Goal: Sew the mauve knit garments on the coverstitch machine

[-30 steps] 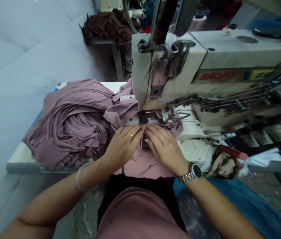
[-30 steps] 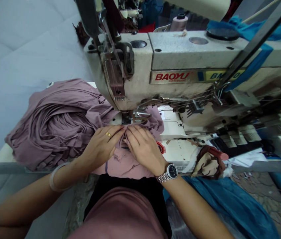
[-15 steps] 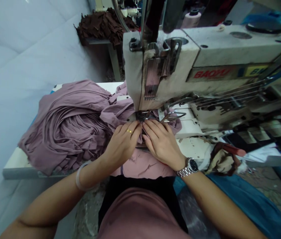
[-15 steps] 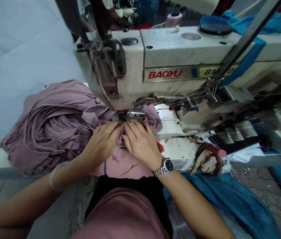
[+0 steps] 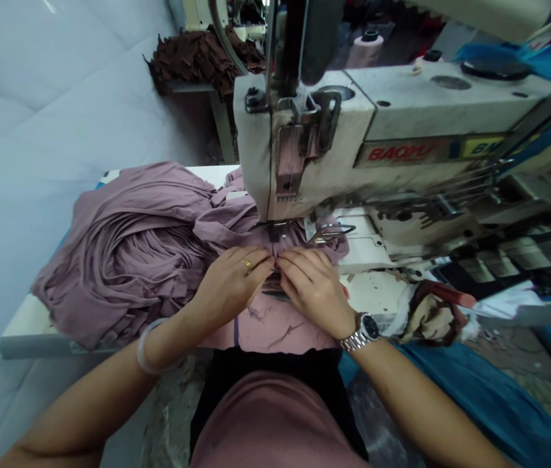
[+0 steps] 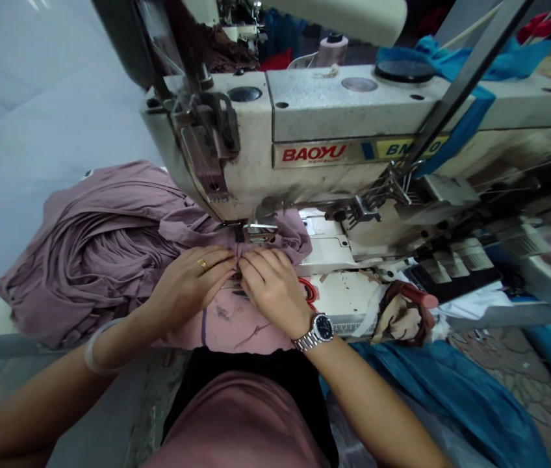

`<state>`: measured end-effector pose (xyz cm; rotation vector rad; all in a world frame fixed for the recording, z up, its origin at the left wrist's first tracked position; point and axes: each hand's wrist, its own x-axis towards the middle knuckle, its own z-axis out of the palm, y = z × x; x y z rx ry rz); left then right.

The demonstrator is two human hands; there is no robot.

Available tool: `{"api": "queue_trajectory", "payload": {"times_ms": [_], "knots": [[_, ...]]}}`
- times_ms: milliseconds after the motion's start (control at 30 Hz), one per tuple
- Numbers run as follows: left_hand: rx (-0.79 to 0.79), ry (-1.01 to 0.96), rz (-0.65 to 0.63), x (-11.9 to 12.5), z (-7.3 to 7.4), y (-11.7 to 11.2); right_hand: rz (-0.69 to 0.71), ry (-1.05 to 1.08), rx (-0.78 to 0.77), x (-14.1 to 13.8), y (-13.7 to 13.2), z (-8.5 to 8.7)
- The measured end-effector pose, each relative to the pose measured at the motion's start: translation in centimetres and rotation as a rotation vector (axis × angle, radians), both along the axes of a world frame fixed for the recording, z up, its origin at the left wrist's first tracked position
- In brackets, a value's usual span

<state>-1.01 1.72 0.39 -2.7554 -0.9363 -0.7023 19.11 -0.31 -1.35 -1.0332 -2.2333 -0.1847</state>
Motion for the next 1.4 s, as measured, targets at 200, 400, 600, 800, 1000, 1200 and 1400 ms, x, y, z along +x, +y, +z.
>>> {"api": "queue_trajectory", "payload": {"times_ms": [200, 400, 600, 800, 1000, 1200, 1400], "knots": [[-0.004, -0.018, 0.039, 0.4, -0.1, 0.7, -0.052, 0.047, -0.11, -0.4, 0.8, 0.6], [-0.051, 0.001, 0.047, 0.4, -0.2, 1.2, -0.101, 0.013, -0.191, 0.1, 1.7, 0.6], [-0.07, 0.003, 0.039, 0.0, -0.2, 1.4, -0.095, 0.033, -0.237, 0.3, 2.7, 0.6], [-0.08, 0.022, 0.053, 0.0, 0.2, 1.6, -0.102, 0.075, -0.207, 0.3, 2.7, 0.3], [-0.06, 0.006, 0.056, 0.5, 0.4, 1.4, -0.091, -0.061, -0.174, 0.3, 2.2, 0.8], [-0.045, 0.005, 0.064, 0.5, 0.1, 1.3, -0.073, -0.181, -0.114, 0.9, 1.4, 1.0], [-0.035, -0.003, 0.066, 1.0, -0.2, 1.1, -0.037, -0.28, -0.083, 0.8, 1.3, 1.0]]}}
